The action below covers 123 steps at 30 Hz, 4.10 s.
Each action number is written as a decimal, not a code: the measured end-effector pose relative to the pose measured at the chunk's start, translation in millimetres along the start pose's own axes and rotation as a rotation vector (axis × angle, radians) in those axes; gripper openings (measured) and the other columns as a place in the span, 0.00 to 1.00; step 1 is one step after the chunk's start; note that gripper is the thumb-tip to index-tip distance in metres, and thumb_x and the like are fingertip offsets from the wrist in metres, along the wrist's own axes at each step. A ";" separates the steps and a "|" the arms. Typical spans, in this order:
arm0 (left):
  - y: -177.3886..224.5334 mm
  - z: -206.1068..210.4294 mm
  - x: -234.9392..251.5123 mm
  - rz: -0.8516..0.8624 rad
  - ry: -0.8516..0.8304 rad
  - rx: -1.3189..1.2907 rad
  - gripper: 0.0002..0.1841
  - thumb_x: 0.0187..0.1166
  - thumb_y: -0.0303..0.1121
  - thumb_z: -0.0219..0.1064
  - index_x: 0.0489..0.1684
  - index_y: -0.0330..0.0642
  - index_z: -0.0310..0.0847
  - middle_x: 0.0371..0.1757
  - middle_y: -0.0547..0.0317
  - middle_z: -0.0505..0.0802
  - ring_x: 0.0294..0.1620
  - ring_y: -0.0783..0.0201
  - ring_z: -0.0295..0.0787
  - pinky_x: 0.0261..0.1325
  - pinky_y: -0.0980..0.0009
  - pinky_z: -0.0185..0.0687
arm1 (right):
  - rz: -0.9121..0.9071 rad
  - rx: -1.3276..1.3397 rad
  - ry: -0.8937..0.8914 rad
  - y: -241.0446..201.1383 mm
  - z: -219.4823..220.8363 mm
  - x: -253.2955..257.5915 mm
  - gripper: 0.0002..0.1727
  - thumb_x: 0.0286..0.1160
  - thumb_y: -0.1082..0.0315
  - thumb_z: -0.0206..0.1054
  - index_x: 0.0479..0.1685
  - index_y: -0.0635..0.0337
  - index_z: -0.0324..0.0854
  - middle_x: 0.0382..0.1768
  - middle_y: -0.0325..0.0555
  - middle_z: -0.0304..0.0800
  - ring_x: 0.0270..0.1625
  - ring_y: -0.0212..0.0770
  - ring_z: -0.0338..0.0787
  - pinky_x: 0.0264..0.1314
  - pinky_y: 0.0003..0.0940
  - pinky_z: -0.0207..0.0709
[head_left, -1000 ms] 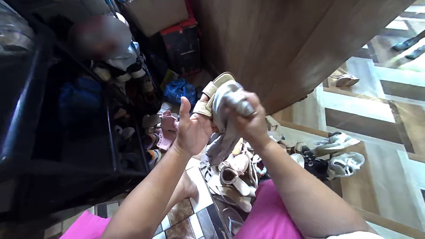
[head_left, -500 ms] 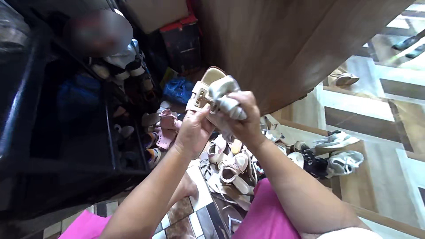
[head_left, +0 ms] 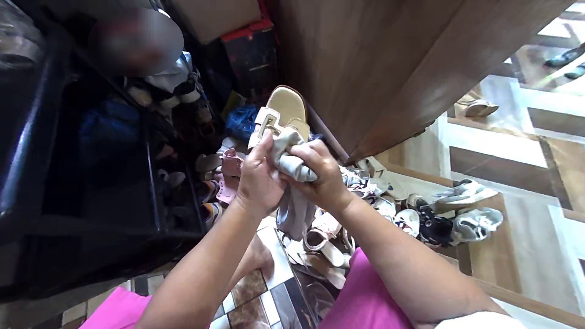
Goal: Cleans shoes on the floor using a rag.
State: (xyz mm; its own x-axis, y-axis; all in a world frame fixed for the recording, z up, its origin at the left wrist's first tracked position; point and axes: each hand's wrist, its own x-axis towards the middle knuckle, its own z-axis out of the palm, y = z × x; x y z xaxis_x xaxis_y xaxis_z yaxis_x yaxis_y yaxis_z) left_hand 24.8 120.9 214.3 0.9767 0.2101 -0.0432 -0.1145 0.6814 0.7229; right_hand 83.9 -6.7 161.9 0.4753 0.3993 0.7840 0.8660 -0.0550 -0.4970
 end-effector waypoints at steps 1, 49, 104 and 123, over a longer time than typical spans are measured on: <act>2.2 -3.1 1.9 0.025 -0.008 0.015 0.24 0.93 0.49 0.33 0.56 0.51 0.78 0.47 0.61 0.92 0.51 0.66 0.91 0.54 0.64 0.89 | 0.003 -0.025 -0.035 5.5 3.7 -3.9 0.23 0.60 0.67 0.79 0.56 0.70 0.88 0.46 0.62 0.86 0.48 0.52 0.89 0.51 0.42 0.85; -8.1 -26.8 11.9 -0.065 -0.128 0.759 0.11 0.90 0.25 0.50 0.63 0.35 0.70 0.44 0.58 0.90 0.38 0.71 0.90 0.40 0.73 0.89 | 0.338 -0.350 -0.589 19.6 -60.1 24.6 0.26 0.57 0.80 0.76 0.60 0.53 0.92 0.54 0.62 0.84 0.54 0.63 0.87 0.50 0.63 0.82; 20.5 -39.2 22.9 0.346 -0.521 1.603 0.50 0.39 0.30 0.95 0.75 0.40 0.75 0.85 0.24 0.62 0.73 0.34 0.80 0.66 0.47 0.84 | 0.241 0.548 -0.394 28.1 -53.9 8.4 0.18 0.60 0.78 0.67 0.53 0.63 0.86 0.52 0.36 0.89 0.56 0.23 0.86 0.62 0.21 0.81; 18.7 -18.8 16.4 0.137 0.119 1.695 0.28 0.69 0.30 0.72 0.72 0.33 0.75 0.61 0.31 0.83 0.58 0.39 0.86 0.60 0.47 0.81 | 0.403 -0.417 -0.578 -21.1 7.9 -13.6 0.18 0.60 0.74 0.76 0.53 0.64 0.90 0.56 0.67 0.82 0.52 0.65 0.88 0.46 0.58 0.84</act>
State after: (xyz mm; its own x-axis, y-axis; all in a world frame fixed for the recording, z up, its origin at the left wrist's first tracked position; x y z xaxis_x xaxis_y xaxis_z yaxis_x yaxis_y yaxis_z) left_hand 35.3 150.3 214.1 0.9500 0.3002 0.0862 0.1936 -0.7825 0.5918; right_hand 58.0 -3.8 158.8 0.7059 0.6789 0.2022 0.6866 -0.5855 -0.4311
